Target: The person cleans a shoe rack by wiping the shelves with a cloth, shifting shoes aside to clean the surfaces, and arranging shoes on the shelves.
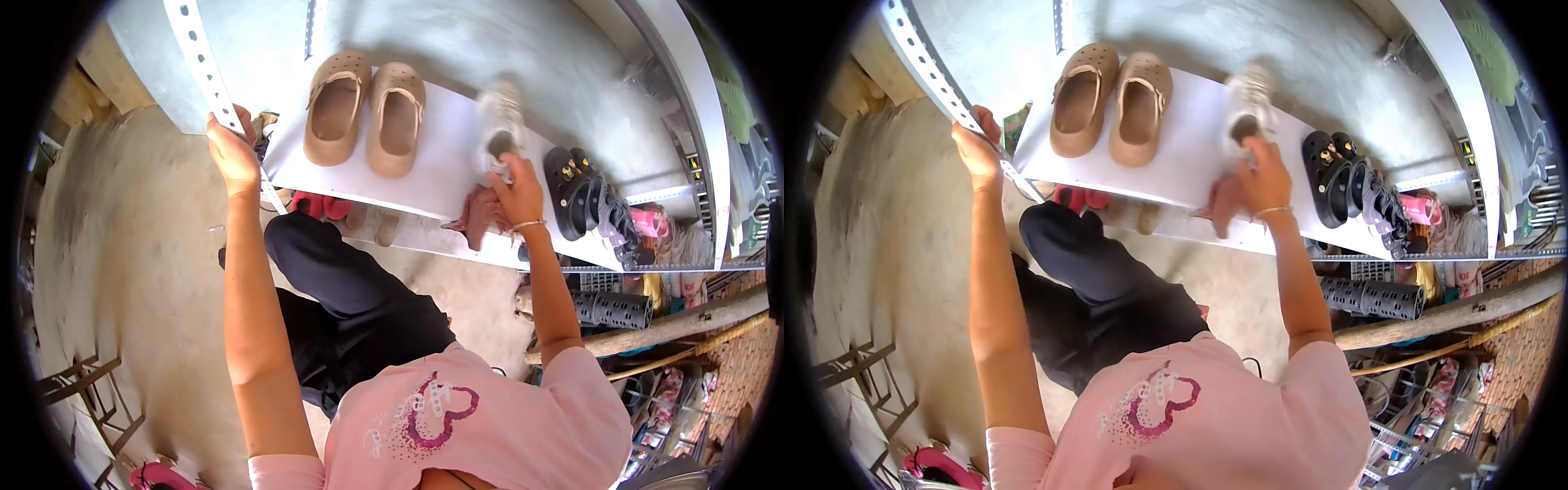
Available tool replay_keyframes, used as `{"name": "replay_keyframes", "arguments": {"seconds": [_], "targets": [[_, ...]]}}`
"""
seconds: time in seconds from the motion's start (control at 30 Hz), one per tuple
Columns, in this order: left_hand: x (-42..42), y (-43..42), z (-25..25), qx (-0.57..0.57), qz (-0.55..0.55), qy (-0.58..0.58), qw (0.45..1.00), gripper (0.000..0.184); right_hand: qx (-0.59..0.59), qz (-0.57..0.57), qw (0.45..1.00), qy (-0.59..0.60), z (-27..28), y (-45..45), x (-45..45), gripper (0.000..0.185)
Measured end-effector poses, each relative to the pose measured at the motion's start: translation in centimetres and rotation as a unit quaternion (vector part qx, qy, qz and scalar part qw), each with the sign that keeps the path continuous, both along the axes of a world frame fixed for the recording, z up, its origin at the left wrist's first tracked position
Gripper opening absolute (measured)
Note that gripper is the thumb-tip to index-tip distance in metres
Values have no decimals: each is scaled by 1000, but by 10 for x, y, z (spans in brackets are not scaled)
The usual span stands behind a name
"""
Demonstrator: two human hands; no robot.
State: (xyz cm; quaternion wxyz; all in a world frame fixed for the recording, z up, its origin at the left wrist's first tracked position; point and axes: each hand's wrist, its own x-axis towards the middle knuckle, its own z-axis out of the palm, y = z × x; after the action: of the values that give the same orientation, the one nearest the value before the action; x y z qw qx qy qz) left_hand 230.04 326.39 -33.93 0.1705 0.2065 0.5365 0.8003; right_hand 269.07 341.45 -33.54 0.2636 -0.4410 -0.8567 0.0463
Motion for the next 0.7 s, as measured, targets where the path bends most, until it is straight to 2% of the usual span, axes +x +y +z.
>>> {"name": "replay_keyframes", "arguments": {"seconds": [0.07,0.13,0.37,0.43,0.5,0.53,0.57,0.6,0.67,0.7], "targets": [[4,-1,4,-10,4,6,1000,40,-24,19,1000,-3,-5,-5,-16,35],[7,0,6,4,17,2,1000,40,-28,100,995,-7,-13,-7,-31,35],[8,-1,8,-9,14,13,1000,40,-94,84,992,-2,-1,-30,-51,40],[6,-2,10,-14,11,17,1000,40,-179,49,982,32,17,-38,-41,38],[8,-2,10,-13,15,13,1000,39,-250,69,963,72,19,-21,-6,27],[8,-3,10,-15,15,10,1000,39,-254,24,963,91,29,-16,8,15],[8,-3,9,-14,17,17,1000,38,-166,1,981,101,35,-8,22,10],[7,-2,9,-12,19,24,999,38,-142,-72,976,151,35,6,39,10],[6,0,6,-15,22,21,999,37,41,-102,963,245,33,34,64,12],[4,-1,4,-11,22,22,999,37,13,-132,951,278,30,41,68,14]]}}
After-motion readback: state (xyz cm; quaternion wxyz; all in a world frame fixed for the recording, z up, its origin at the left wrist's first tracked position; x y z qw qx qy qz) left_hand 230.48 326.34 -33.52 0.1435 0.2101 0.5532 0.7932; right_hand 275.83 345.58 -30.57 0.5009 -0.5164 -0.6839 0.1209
